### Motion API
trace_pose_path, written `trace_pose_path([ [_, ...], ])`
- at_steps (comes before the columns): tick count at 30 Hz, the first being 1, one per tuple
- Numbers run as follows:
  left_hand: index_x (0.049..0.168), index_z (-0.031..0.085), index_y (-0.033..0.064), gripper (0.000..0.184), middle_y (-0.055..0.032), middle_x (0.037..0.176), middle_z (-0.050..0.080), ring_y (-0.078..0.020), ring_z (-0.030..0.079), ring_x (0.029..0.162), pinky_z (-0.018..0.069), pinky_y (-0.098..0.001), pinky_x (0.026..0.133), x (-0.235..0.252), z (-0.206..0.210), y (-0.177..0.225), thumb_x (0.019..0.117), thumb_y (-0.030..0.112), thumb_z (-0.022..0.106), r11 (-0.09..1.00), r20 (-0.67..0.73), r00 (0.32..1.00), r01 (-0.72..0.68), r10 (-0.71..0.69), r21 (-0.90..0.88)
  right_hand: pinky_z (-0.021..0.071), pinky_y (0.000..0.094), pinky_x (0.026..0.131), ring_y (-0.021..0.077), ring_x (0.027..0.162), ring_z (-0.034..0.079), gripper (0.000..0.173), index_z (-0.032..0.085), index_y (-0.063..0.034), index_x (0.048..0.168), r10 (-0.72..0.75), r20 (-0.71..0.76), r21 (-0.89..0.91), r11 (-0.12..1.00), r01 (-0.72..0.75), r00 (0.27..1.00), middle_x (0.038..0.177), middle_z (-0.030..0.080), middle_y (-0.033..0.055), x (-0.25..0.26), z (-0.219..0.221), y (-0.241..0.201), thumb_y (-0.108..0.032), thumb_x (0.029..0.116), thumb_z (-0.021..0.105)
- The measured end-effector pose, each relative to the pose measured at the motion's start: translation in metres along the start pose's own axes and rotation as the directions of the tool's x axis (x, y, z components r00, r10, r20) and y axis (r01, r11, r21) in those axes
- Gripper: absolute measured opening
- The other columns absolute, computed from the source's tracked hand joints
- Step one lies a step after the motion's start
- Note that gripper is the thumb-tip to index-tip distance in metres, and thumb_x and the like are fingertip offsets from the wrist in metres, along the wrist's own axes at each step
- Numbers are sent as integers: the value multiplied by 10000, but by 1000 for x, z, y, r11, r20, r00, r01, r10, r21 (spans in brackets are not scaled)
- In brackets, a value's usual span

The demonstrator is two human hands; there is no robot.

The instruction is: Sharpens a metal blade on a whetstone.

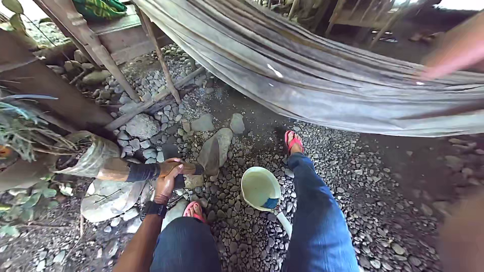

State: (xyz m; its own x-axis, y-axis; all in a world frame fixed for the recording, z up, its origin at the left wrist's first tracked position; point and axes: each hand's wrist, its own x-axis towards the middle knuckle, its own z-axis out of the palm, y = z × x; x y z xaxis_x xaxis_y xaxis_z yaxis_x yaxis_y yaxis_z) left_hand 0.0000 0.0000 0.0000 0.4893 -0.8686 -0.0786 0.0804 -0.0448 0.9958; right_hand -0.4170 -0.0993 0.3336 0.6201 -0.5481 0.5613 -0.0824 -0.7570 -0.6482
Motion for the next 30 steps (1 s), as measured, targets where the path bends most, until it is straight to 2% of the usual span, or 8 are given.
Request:
trace_pose_path([
  [1, 1216, 594, -2, 322, -12, 945, 699, -91, 692, 713, 615, -293, 628, 8, 0, -11, 904, 75, 589, 1000, 5, 1000, 2, -2, -14, 609, 221, 730, 29, 808, 692, 145, 719, -88, 999, 323, 85, -43, 946, -320, 943, 919, 741, -40, -24, 60, 46, -160, 1002, 593],
  [4, 1227, 581, -15, 346, -14, 969, 693, -94, 692, 766, 613, -306, 671, 27, 3, -38, 897, 87, 593, 999, 22, 999, 24, -23, -26, 533, 377, 790, 198, 860, 634, 321, 578, 59, 1290, 912, 272, -41, 328, -944, 306, 1052, 666, 157, -87, 194, 201, -155, 1109, 420],
  [8, 1234, 582, -4, 361, -35, 976, 699, -125, 700, 751, 618, -321, 648, 46, 3, -58, 885, 85, 602, 992, 29, 993, 118, -117, -37, 500, 431, 690, 251, 774, 567, 303, 587, 63, 1216, 962, -70, 274, -238, -932, -266, 942, 597, 176, -192, 314, 297, -191, 1073, 505],
  [10, 1239, 580, 0, 366, -37, 984, 698, -124, 698, 751, 615, -317, 643, 50, 2, -66, 884, 87, 603, 988, 44, 988, 148, -147, -35, 494, 543, 903, 391, 1065, 595, 356, 560, 120, 1290, 896, -197, 323, -324, -889, -399, 1210, 585, 312, -216, 340, 303, -144, 1054, 531],
  [14, 1220, 583, 11, 350, -29, 978, 700, -125, 702, 729, 617, -311, 622, 55, 2, -71, 877, 85, 591, 986, 62, 985, 162, -158, -49, 520, 471, 736, 309, 836, 594, 375, 567, 78, 1294, 856, -299, 534, -216, -818, -422, 1057, 599, 253, -202, 342, 301, -225, 1082, 505],
  [17, 1212, 583, 14, 326, -15, 961, 701, -109, 699, 726, 612, -295, 621, 57, 7, -69, 892, 74, 593, 986, 80, 985, 157, -152, -53, 531, 322, 600, 153, 639, 586, 275, 574, 65, 1247, 959, -240, 597, 26, -802, -148, 844, 607, 114, -132, 321, 270, -139, 1098, 467],
  [23, 1240, 582, -5, 312, -74, 970, 682, -150, 689, 724, 606, -330, 612, 66, 9, -60, 939, 75, 600, 978, 50, 978, 206, -205, -31, 520, 411, 954, 252, 1109, 663, 270, 646, 33, 1269, 902, -104, 57, 427, -902, 420, 1260, 673, 191, -46, 302, 262, -17, 1035, 520],
  [30, 1250, 576, 11, 312, -64, 991, 674, -138, 686, 740, 604, -321, 616, 68, -7, -61, 944, 71, 585, 968, 40, 969, 246, -244, -50, 380, 644, 1114, 508, 1381, 454, 780, 420, 87, 1489, 968, -238, -280, -141, -949, -74, 1478, 448, 375, -174, 259, 308, -238, 896, 808],
])
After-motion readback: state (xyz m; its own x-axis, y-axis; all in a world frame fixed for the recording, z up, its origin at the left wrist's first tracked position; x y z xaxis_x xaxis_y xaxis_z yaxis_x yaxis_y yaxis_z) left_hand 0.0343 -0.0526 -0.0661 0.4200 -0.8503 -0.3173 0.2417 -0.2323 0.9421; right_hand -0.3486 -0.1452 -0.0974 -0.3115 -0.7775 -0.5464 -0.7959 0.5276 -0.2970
